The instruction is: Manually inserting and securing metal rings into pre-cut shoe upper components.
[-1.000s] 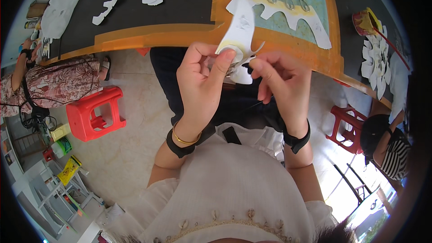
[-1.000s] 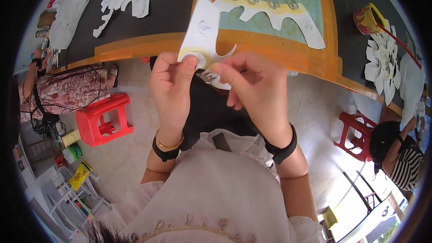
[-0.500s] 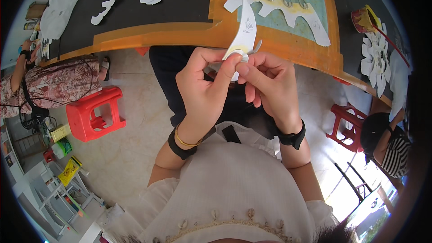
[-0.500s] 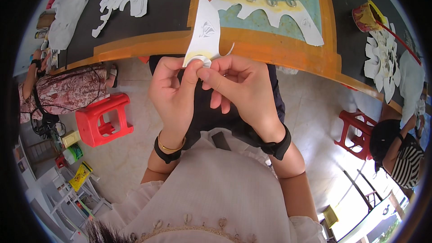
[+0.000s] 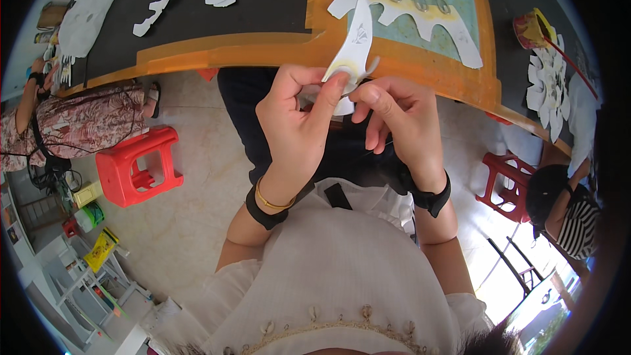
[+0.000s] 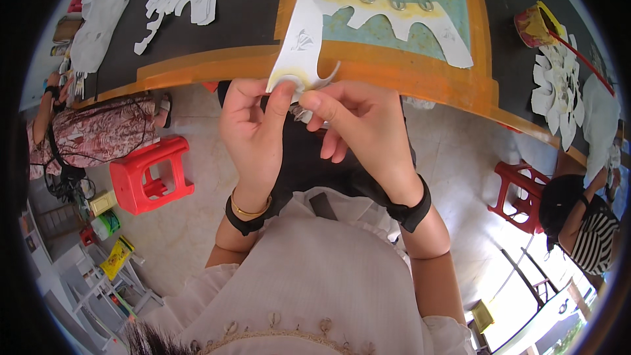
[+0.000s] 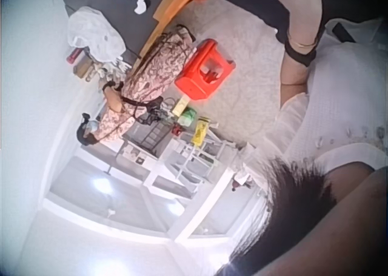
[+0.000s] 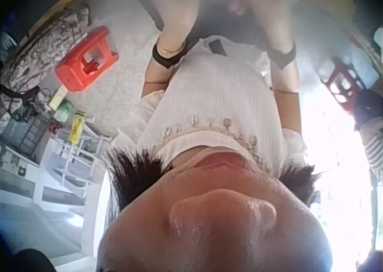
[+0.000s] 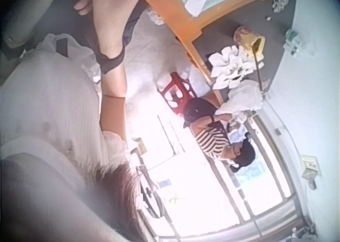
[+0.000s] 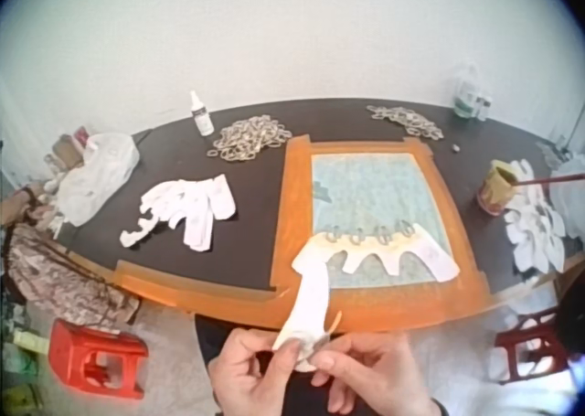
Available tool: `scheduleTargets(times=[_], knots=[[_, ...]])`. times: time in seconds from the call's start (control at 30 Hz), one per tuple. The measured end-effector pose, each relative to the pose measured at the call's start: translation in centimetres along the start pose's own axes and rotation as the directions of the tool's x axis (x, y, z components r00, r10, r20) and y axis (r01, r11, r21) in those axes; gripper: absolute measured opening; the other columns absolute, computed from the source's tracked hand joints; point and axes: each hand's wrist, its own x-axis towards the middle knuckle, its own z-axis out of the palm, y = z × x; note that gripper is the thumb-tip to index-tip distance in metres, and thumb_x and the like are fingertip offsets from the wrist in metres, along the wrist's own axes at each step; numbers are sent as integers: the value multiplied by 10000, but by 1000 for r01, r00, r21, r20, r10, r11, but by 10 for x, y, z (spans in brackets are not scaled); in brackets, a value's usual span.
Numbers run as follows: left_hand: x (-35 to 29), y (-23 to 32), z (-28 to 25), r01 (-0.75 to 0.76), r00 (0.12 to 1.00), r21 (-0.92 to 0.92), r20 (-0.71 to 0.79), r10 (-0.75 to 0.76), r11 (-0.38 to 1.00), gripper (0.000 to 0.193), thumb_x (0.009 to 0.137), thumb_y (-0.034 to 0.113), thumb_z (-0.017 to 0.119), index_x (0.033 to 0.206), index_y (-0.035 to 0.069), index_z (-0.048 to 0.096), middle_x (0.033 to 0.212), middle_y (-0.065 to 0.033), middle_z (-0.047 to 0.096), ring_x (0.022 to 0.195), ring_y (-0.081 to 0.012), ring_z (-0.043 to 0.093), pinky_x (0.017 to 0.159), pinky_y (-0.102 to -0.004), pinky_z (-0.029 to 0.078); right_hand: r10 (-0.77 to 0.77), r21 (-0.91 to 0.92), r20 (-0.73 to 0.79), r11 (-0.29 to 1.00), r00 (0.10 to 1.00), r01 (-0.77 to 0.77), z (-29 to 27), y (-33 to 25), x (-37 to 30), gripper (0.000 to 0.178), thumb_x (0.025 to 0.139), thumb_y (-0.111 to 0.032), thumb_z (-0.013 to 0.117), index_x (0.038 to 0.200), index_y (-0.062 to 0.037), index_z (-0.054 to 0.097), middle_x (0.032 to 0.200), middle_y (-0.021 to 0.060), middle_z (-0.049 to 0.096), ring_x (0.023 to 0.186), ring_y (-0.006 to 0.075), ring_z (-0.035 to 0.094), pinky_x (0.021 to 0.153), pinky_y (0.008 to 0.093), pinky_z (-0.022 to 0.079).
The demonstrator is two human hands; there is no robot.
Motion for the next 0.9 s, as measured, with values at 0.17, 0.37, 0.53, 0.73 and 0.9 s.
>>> scheduleTargets(times=[0.17,0.37,0.53,0.73,0.9], knots=[[-1,3,0,-62,998,90,14,61,994,153,820,96,688,861,-6,581,737,-47,649,639,-47,589,521,-186,470,-33,51,-13,998,999,34,4,2,1,167,823,-123,672,822,39,630,648,48,614,445,71,555,371,171,410],[3,3,-6,-103,995,176,32,99,979,157,831,112,676,848,-13,584,730,-60,660,641,-47,594,530,-194,470,-52,-12,-41,999,998,52,7,3,-6,147,825,-106,668,819,32,618,649,48,615,455,64,553,393,173,422],[4,8,1,71,997,115,26,-74,991,195,845,149,667,828,-23,577,707,-71,654,633,-56,595,536,-198,462,-63,8,-91,998,994,64,5,11,-7,139,834,-103,659,831,30,616,652,49,617,446,60,540,396,171,418],[4,1,1,6,999,123,33,-11,992,203,846,156,667,816,-19,569,697,-59,640,616,-39,558,533,-194,443,-63,20,-90,998,994,65,4,18,-6,145,840,-110,657,820,29,617,643,48,616,436,57,527,395,165,406],[0,3,1,72,997,70,7,-72,995,204,846,157,668,813,-16,567,691,-50,634,618,-33,543,534,-191,437,-102,-23,-107,995,989,100,7,21,-5,139,834,-104,665,813,24,617,645,44,615,441,50,522,400,161,400]])
